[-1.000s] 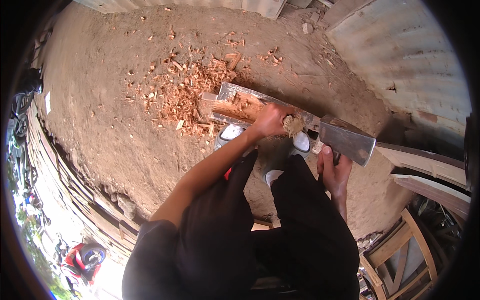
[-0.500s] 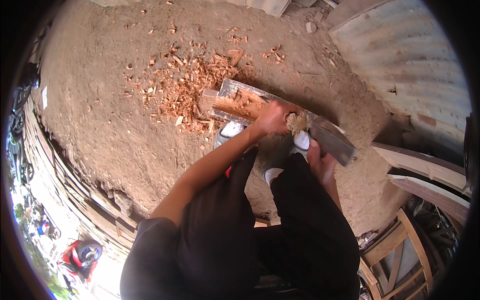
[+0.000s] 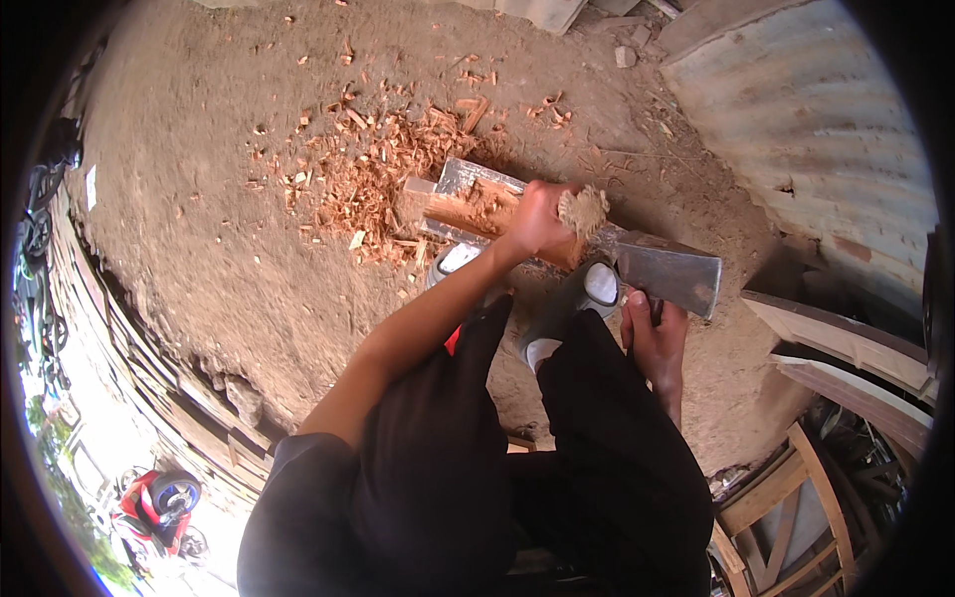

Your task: The person uses a hand axe to carve a piece of wood placed on a wooden support. They repeatedly strike the wood to remove shavings and shape the surface, occasionally clearing debris by hand.

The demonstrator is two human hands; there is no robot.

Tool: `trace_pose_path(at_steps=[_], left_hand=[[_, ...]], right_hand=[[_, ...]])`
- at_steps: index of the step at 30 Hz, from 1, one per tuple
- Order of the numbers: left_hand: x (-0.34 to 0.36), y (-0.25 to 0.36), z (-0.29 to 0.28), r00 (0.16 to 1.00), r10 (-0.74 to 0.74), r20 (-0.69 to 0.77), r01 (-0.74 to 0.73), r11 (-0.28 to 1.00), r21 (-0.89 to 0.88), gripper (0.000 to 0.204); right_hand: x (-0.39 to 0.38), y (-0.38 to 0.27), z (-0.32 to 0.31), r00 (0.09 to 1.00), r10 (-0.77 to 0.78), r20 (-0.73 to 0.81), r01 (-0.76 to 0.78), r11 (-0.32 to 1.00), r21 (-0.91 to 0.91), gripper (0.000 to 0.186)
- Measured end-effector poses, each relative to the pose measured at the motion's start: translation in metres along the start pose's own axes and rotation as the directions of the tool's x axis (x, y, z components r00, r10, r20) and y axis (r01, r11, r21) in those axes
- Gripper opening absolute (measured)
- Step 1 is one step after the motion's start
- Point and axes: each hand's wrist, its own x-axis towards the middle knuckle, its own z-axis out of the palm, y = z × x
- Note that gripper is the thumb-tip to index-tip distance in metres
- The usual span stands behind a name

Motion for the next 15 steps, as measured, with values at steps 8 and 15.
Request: trace_pose_path(at_steps=[8, 15], left_hand=[[-0.032, -0.010, -0.018, 0.939, 0.281, 0.199, -0.298, 0.953, 0.059, 0.045], [-0.042, -0.011, -0.022, 0.891, 0.366, 0.267, -0.388, 0.921, 0.032, 0.034]], right_hand=[[-0.002, 0.002, 0.002, 0.994, -0.035, 0.103, 0.052, 0.984, -0.169, 0.023], [-0.003, -0.001, 0.007, 0.993, 0.035, 0.111, -0.027, 0.997, -0.075, 0.017]])
